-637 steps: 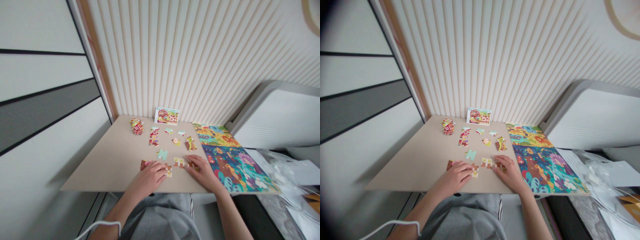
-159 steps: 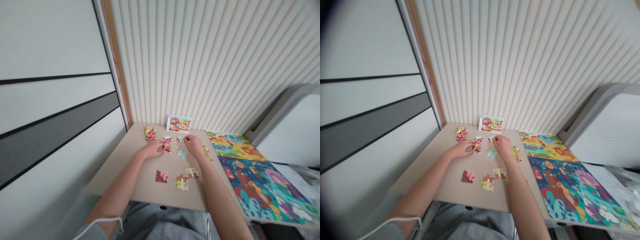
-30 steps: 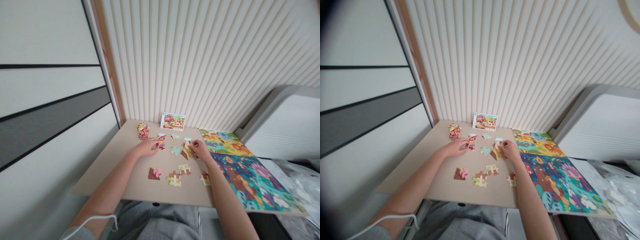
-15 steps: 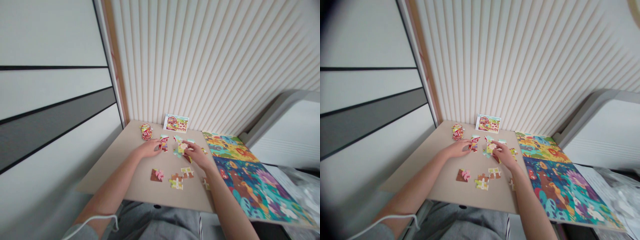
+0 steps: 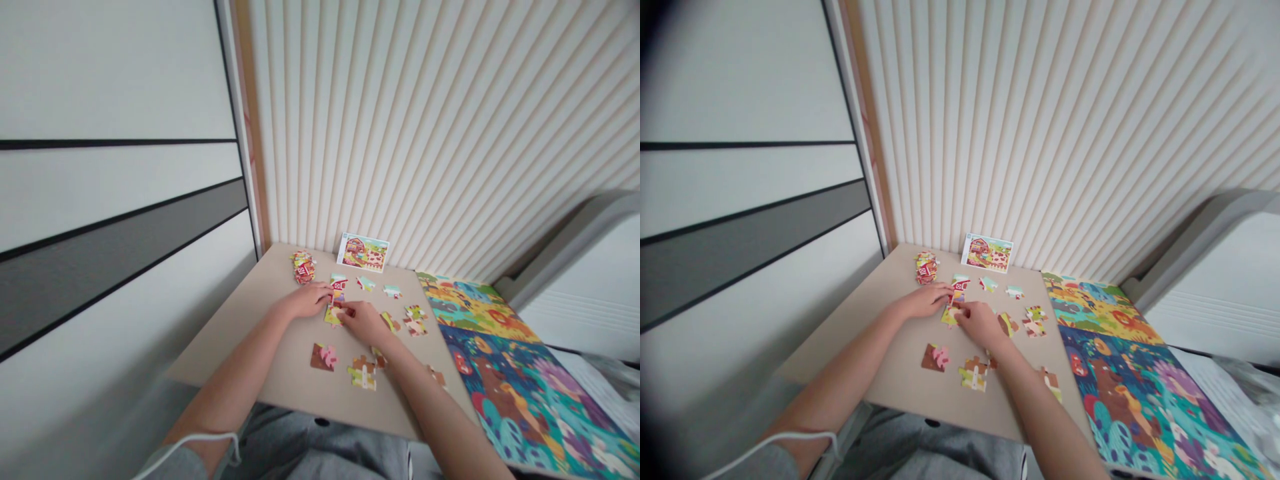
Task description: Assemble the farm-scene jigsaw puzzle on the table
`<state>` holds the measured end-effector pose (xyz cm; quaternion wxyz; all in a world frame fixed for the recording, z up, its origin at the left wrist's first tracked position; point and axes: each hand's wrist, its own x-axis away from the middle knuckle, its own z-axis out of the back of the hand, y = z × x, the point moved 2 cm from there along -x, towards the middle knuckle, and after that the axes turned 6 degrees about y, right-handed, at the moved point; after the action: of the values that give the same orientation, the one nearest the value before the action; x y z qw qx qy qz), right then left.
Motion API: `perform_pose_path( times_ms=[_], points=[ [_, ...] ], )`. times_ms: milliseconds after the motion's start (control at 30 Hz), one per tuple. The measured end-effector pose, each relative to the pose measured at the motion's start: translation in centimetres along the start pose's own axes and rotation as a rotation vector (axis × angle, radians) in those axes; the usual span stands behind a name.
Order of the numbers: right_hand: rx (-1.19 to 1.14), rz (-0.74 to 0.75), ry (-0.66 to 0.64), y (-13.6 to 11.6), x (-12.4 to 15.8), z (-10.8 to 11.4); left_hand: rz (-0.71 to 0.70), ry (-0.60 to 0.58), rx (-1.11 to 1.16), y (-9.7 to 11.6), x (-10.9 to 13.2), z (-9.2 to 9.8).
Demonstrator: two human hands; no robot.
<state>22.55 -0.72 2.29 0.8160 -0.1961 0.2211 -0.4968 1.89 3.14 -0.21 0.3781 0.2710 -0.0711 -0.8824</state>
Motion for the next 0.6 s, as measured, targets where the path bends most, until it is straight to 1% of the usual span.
perform_pose_path(
  times_ms=[167,433,600],
  points=[
    [0.096,0.055,0.038,-0.3,1.0,0.0,0.019,-0.006,-0.001,0.3,0.1,0.3],
    [0.204,0.211,-0.034,-0.5,2.0,0.1,0.026,-0.034,0.015,-0.4,0.2,-0.1],
    [0.27,0.222,-0.051,-1.1,2.3,0.1,0.011,-0.031,0.012,-0.6,0.4,-0.3]
  ],
)
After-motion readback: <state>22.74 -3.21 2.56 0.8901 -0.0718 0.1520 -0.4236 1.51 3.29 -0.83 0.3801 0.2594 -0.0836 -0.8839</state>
